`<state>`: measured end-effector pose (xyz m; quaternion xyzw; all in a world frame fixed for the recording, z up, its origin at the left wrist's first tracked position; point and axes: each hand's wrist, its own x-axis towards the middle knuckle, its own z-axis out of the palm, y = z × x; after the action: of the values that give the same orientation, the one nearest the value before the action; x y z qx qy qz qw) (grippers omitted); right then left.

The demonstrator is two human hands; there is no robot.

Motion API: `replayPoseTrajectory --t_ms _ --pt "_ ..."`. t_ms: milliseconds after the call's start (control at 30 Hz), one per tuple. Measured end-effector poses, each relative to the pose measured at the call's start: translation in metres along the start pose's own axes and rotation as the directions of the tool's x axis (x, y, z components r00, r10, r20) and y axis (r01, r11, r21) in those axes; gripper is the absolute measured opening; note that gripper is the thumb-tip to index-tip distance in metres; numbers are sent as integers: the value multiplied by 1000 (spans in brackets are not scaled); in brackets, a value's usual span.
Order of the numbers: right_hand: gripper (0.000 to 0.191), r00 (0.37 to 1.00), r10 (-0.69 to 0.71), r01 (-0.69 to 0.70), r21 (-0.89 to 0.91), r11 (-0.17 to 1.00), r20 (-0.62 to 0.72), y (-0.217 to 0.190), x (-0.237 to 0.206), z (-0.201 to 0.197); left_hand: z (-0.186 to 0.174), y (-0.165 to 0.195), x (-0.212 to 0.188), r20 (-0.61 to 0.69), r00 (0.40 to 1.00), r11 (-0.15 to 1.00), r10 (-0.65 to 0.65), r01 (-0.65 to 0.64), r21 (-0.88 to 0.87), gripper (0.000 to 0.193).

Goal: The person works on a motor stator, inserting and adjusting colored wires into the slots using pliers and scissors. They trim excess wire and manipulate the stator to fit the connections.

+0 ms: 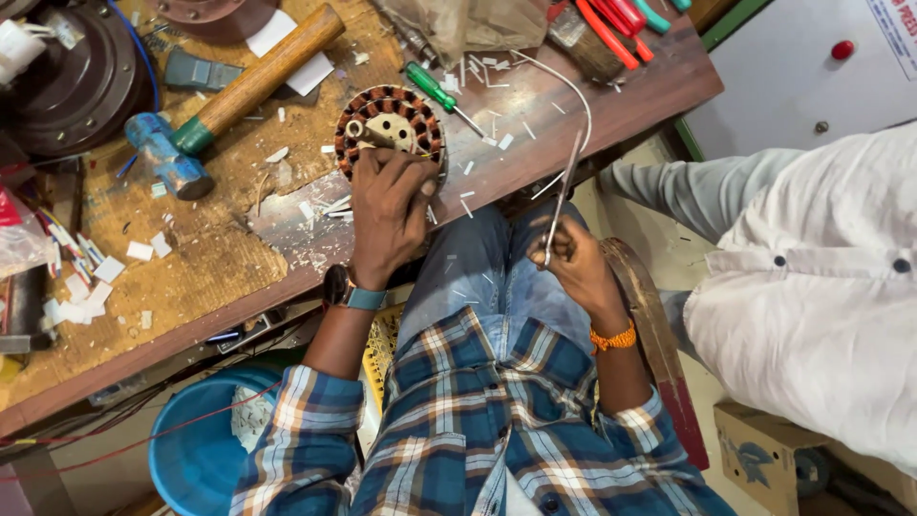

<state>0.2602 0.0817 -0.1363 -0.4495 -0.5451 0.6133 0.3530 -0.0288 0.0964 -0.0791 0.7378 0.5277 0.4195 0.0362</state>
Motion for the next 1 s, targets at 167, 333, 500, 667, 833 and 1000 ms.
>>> replayPoseTrajectory --t_ms 167,333,500,667,833,1000 --pt "41 996 -71 69 46 997 54 -19 30 -19 1 5 3 1 1000 1000 19 -19 -2 13" --pt "41 993 -105 111 155 982 -45 -57 86 -25 -2 10 4 76 997 1000 9 -11 27 19" --pt "45 883 -317 360 68 930 -345 -73 100 -13 -4 4 2 25 1000 1000 9 -9 -20 26" --pt "28 890 -23 19 -12 1000 -455 -41 5 -27 -7 -7 4 13 997 995 -80 81 -64 26" --pt "50 957 232 -181 270 946 -172 -4 -79 -52 -9 -7 19 23 998 998 -57 57 -30 24" --pt "53 923 290 -159 436 886 -252 -10 -97 -51 -9 -9 18 -3 999 996 -42 42 -73 20"
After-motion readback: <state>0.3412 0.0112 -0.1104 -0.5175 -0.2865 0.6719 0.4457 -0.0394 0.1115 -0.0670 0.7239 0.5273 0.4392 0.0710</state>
